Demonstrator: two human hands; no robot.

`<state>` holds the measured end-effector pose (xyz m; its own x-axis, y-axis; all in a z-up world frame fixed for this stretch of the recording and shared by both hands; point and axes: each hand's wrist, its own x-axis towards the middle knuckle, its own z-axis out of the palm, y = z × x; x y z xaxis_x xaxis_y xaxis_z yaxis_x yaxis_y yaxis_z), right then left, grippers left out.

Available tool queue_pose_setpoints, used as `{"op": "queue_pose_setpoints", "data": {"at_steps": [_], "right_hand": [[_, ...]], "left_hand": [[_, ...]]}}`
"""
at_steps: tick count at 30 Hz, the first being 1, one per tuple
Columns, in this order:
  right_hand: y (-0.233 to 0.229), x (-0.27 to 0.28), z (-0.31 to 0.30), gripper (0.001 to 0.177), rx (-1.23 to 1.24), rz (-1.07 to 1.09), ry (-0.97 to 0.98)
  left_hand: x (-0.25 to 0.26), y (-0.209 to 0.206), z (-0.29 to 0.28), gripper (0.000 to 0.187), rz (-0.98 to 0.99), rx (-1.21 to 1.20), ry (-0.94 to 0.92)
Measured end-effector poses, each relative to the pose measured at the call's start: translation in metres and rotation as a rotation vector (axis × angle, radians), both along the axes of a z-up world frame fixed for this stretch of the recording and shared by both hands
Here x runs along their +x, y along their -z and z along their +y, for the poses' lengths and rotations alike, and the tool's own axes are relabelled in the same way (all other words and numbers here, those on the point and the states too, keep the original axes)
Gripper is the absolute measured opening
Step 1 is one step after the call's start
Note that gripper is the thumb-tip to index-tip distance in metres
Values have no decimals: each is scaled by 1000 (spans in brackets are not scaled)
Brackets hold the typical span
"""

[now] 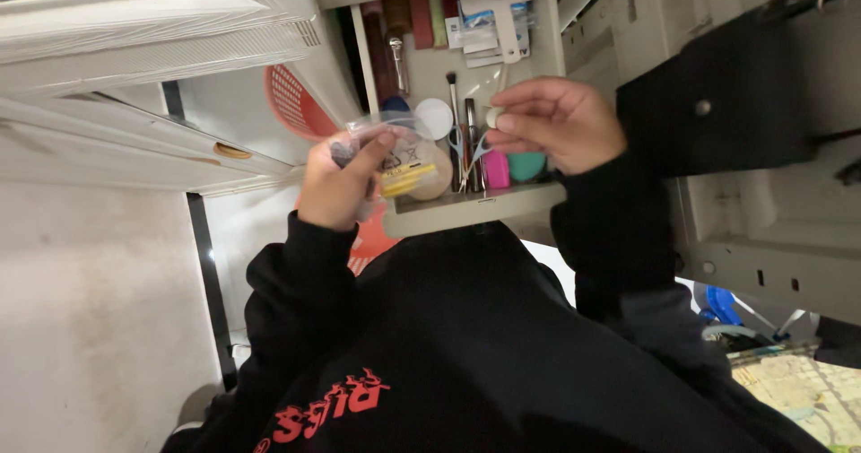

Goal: The person transfers small items from a pink basket into a white drawer, including scissors, a plastic bag, and a small white packet. They place each item into the drawer and close it.

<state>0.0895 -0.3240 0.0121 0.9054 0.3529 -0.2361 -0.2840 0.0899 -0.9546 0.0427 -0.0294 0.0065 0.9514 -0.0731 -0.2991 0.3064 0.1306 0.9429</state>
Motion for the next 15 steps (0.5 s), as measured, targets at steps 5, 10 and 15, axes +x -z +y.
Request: {"op": "queue_pose_setpoints", "data": {"at_steps": [5,10,15], "right_hand": [[8,-6,-5,9,64,-394,-36],[23,3,-12,11,245,-471,-84],[26,3,-12,12,258,-389,-73]], "left_hand": [[4,5,0,26,-26,-52,-23],[5,2,7,23,-5,10,-48],[7,0,14,21,-10,-47,-38]]}}
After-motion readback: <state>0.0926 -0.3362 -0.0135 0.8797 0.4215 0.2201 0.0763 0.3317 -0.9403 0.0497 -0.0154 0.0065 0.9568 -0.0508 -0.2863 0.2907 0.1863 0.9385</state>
